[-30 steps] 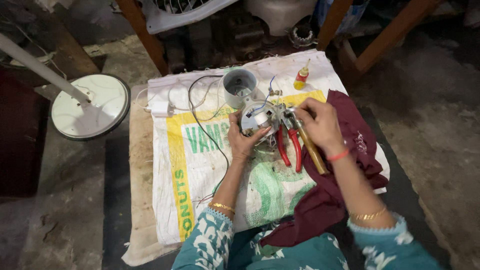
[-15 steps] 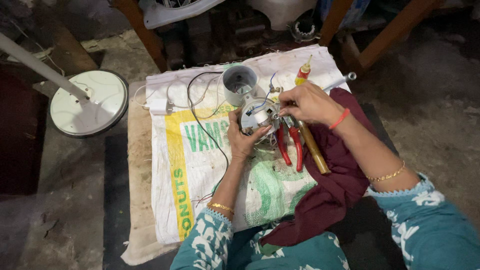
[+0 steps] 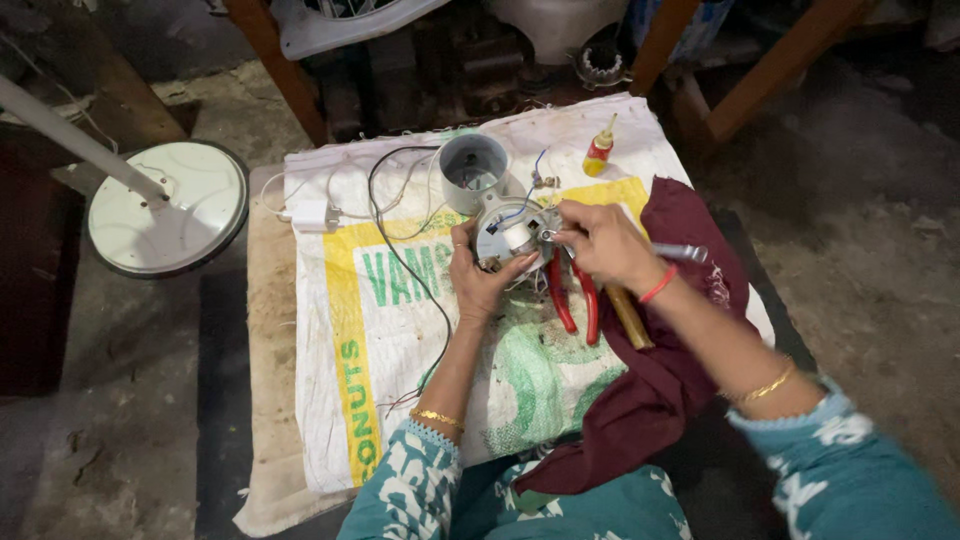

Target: The person works on a disassembled fan motor, using pliers and a screwdriver to adjust wires and components. Then, the person cleans the fan cage with a cloth, wiping the metal bars and frame.

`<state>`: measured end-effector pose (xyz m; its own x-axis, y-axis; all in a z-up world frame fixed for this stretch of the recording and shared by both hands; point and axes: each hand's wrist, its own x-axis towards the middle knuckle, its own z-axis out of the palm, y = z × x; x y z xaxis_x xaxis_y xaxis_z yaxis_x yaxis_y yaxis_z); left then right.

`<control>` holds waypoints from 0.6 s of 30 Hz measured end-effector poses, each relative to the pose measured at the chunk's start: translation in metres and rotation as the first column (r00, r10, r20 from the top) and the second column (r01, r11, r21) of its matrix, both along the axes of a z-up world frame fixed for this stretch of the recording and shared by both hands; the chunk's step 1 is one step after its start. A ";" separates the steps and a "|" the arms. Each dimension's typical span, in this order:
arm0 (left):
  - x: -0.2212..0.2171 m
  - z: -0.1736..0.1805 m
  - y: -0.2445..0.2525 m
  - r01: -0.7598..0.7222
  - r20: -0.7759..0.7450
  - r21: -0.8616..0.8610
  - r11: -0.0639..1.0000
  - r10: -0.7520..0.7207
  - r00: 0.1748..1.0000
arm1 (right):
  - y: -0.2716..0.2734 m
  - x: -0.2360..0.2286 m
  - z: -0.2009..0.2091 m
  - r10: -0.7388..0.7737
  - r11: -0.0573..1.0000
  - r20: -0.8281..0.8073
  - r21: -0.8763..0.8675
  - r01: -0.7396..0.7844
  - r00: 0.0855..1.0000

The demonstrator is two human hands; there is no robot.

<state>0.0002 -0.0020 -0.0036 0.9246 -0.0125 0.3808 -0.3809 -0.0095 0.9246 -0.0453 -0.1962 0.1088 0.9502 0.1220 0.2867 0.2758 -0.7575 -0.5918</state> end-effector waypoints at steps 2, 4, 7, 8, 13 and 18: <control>0.000 0.001 -0.002 -0.005 0.031 -0.009 1.000 0.006 1.000 | 0.011 -0.009 -0.016 -0.114 0.990 0.090 0.088 0.106 0.989; -0.001 0.001 -0.001 -0.018 0.031 -0.010 1.000 0.019 0.999 | 0.026 -0.015 -0.029 -0.237 0.960 0.122 0.183 0.212 0.964; -0.001 0.000 -0.001 -0.032 0.012 0.007 0.999 0.032 0.999 | 0.047 -0.020 -0.046 -0.410 0.878 0.116 0.318 0.358 0.904; -0.001 -0.001 -0.001 -0.038 0.019 0.011 0.999 0.037 0.999 | 0.053 -0.019 -0.051 -0.448 0.856 0.137 0.352 0.379 0.883; 0.001 -0.002 0.001 0.004 0.012 -0.037 0.999 -0.004 1.000 | 0.063 -0.020 -0.059 -0.499 0.801 0.095 0.430 0.416 0.862; 0.001 -0.002 0.000 0.008 0.059 -0.023 1.000 -0.007 0.998 | 0.038 -0.037 -0.034 -0.466 0.764 0.034 0.518 0.383 0.884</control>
